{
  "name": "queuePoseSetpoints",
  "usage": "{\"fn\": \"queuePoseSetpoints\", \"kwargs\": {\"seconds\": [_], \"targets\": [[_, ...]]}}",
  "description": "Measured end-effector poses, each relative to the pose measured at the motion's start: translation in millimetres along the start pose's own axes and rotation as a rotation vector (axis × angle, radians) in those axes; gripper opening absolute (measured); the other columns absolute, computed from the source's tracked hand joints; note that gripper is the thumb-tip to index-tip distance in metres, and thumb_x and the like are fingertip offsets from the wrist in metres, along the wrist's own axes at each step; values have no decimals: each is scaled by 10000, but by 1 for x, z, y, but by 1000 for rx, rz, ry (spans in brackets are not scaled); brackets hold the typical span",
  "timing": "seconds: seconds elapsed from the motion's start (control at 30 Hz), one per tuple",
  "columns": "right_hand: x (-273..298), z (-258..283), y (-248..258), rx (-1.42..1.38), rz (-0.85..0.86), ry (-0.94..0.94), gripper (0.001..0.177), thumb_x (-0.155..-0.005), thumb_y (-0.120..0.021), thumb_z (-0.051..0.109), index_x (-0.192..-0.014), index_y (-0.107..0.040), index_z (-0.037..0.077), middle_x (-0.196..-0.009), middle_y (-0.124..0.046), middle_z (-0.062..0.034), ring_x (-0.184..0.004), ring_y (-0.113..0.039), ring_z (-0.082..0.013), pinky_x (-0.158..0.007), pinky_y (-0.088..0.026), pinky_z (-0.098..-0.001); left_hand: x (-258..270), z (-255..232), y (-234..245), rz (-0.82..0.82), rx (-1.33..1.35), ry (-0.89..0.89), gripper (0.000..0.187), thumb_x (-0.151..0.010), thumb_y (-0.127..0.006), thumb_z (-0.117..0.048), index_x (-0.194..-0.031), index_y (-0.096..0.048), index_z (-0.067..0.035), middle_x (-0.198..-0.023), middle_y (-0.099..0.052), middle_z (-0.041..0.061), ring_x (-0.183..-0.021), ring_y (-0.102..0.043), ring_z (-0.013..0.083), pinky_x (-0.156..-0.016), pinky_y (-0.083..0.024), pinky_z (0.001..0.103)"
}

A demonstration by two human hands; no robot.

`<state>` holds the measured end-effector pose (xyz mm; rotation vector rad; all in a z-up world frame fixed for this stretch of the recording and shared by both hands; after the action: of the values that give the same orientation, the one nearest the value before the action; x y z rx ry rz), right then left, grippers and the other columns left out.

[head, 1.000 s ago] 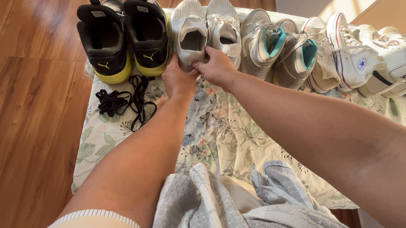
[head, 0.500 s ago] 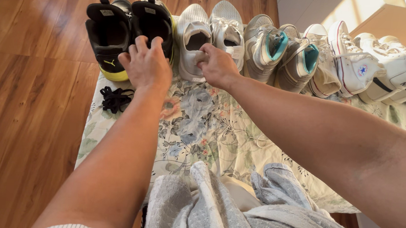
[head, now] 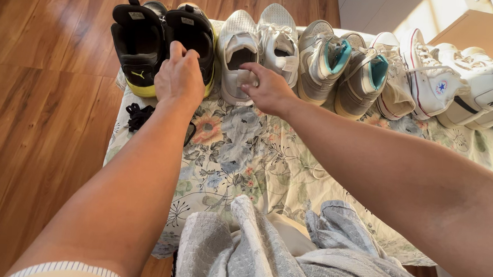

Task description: The person unlaces a black and yellow sneaker, then removes the laces from a white sneaker. They re-lace the white sneaker by threading the laces through the eyelets and tying them. The person then removes the laces from the second white sneaker.

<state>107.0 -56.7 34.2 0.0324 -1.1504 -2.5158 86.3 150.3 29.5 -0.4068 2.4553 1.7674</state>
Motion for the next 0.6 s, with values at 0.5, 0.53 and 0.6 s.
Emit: {"fn": "queuePoseSetpoints", "kwargs": {"seconds": [0.5, 0.53, 0.6], "targets": [[208, -249, 77, 393, -497, -376, 644, -803, -717, 148, -1429, -565, 173, -1367, -541, -182, -1292, -454, -407, -1046, -377, -534, 151, -133, -27, 351, 639, -291, 462, -864, -723, -280, -1296, -639, -138, -1302, -637, 106, -1116, -651, 354, -913, -526, 453], [208, -256, 79, 392, -466, -423, 601, -812, -721, 172, -1395, -578, 170, -1331, -571, -169, -1269, -467, -402, -1018, -380, -546, 152, -138, -29, 411, 631, -251, 453, -869, -709, -291, -1294, -640, -150, -1317, -635, 89, -1107, -658, 339, -913, -526, 449], [207, -255, 82, 385, -370, -529, 439, -858, -711, 222, -1287, -642, 162, -1226, -652, -132, -1197, -544, -357, -1014, -398, -541, 155, -145, -33, 469, 621, -231, 442, -878, -701, -296, -1292, -643, -153, -1338, -628, 81, -1113, -657, 331, -923, -521, 447]]}}
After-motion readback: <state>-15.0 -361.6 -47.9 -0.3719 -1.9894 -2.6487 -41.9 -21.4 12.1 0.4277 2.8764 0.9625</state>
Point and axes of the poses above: each hand's wrist, its own x-axis away from the middle knuckle, its own y-axis out of the back of the hand, z = x × y, the point moved 1 cm from there along -x, towards the middle knuckle
